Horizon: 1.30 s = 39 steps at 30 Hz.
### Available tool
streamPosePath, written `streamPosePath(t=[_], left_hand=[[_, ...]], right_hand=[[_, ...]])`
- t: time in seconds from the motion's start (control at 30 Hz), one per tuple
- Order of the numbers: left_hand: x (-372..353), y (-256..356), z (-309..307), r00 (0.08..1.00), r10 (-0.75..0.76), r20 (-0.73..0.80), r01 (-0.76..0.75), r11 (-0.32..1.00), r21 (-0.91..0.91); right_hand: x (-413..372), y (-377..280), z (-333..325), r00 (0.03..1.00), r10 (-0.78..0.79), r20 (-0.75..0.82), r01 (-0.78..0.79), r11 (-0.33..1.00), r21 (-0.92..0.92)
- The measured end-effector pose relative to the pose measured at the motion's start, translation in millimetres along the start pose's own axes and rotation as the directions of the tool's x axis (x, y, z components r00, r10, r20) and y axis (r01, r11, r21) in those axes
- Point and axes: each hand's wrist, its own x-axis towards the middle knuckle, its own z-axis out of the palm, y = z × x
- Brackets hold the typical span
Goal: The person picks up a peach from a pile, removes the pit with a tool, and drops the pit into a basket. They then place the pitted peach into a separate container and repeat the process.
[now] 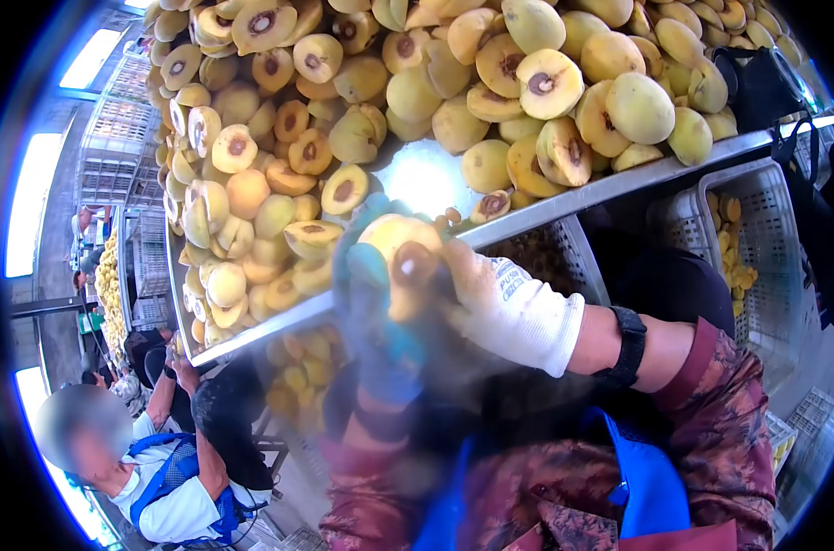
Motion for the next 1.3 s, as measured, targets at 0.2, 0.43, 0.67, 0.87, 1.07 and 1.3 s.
streamPosePath(t=[0.2,0.43,0.67,0.87,1.07,1.3], left_hand=[[4,1,-7,0.974,0.204,0.099,-0.225,0.815,0.535],[2,13,-3,0.991,-0.133,0.011,0.132,0.989,0.064],[0,9,2,0.992,-0.125,0.004,0.123,0.982,0.145],[-3,1,12,0.989,0.131,-0.073,-0.114,0.972,0.207],[-3,1,0,0.988,0.153,-0.02,-0.134,0.915,0.381],[8,17,-8,0.991,-0.112,0.072,0.08,0.934,0.349]], right_hand=[[-6,-3,-1,0.972,0.011,0.237,-0.008,1.0,-0.013],[-27,5,8,0.989,-0.028,0.144,0.043,0.993,-0.105],[-23,16,11,0.986,0.043,0.16,-0.069,0.985,0.157],[-9,0,5,0.966,0.225,0.131,-0.239,0.965,0.108],[-2,-9,-7,0.844,0.381,0.377,-0.489,0.835,0.251],[-3,-22,-10,0.719,0.447,0.532,-0.675,0.629,0.384]])
